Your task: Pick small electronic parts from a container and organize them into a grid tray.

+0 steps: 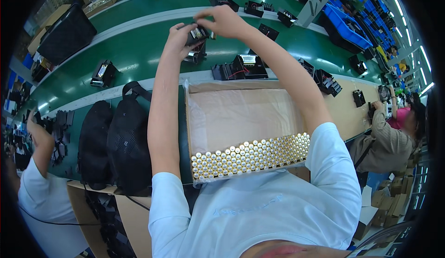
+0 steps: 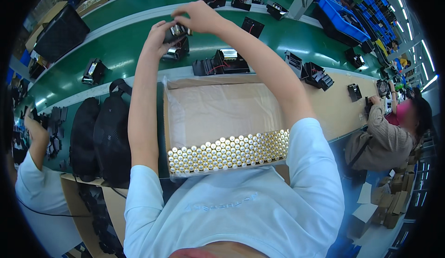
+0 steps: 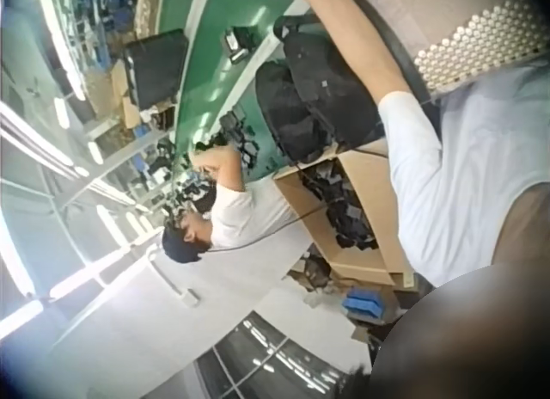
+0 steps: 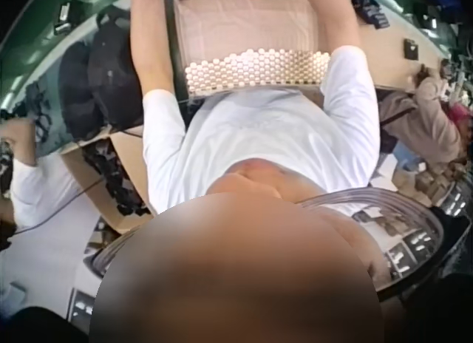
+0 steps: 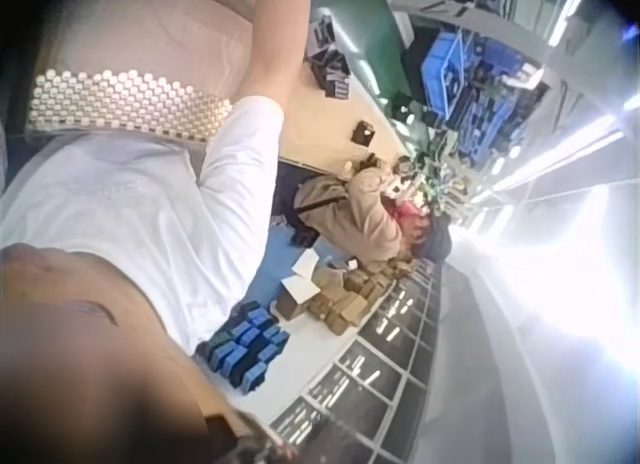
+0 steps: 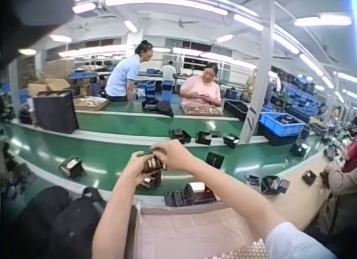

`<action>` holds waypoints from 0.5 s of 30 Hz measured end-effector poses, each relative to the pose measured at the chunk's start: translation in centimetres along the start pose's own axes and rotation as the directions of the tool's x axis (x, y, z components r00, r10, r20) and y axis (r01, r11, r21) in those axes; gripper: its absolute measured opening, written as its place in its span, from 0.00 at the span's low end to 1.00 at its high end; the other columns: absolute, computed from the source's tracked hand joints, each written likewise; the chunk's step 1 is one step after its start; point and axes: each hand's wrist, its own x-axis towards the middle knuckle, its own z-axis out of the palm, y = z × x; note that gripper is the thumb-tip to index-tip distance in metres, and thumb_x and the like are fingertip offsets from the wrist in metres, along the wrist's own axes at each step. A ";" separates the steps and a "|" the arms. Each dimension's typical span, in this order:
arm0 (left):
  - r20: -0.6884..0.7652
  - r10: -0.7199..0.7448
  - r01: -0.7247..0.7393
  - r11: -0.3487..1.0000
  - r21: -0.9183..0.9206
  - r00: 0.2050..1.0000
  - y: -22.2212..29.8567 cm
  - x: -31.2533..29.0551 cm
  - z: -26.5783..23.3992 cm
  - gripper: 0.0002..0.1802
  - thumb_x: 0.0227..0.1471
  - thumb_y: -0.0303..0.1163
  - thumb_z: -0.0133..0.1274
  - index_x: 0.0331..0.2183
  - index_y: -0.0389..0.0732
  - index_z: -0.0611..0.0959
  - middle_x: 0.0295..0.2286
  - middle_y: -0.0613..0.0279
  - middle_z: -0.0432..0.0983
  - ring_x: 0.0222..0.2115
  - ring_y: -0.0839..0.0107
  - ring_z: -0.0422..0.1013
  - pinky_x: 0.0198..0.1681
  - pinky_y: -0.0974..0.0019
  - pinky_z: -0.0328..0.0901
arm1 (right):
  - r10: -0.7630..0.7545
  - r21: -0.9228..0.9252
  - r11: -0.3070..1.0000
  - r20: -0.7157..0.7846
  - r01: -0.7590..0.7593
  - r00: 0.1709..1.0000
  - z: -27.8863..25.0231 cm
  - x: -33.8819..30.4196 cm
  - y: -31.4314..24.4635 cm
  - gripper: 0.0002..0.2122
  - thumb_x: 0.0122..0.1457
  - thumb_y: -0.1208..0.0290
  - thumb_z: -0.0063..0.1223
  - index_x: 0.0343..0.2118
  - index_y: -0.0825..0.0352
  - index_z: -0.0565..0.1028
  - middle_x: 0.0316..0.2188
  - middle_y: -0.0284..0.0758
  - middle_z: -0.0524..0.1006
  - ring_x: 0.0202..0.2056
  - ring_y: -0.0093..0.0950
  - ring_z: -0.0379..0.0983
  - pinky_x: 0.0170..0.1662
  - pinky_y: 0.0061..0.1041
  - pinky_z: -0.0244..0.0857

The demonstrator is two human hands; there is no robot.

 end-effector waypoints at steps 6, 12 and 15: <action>0.131 0.027 -0.048 0.986 0.159 0.991 0.5 -1.2 0.8 0.37 0.44 0.17 0.59 0.54 0.35 0.58 0.48 0.38 0.59 0.42 0.49 0.71 0.39 0.53 0.75 | 0.100 -0.161 0.982 -0.019 -0.102 0.995 2.4 2.7 1.6 0.11 0.55 0.67 0.56 0.39 0.65 0.80 0.29 0.36 0.82 0.26 0.33 0.76 0.33 0.28 0.71; 0.083 0.068 -0.085 0.972 0.221 0.994 0.4 -0.6 -0.4 0.39 0.40 0.14 0.59 0.53 0.35 0.59 0.46 0.38 0.62 0.39 0.51 0.72 0.34 0.54 0.75 | 0.514 0.193 0.807 0.236 -0.558 0.825 3.5 2.2 0.6 0.14 0.59 0.67 0.51 0.45 0.69 0.77 0.30 0.39 0.81 0.27 0.29 0.75 0.34 0.24 0.71; 0.072 0.159 -0.175 0.910 0.375 0.985 0.4 -0.5 -0.1 0.38 0.40 0.14 0.59 0.52 0.34 0.60 0.44 0.39 0.64 0.36 0.51 0.74 0.31 0.57 0.75 | 0.579 0.624 0.420 0.375 -0.659 0.724 5.9 1.0 2.5 0.17 0.61 0.63 0.49 0.47 0.70 0.75 0.30 0.41 0.80 0.29 0.30 0.75 0.36 0.24 0.71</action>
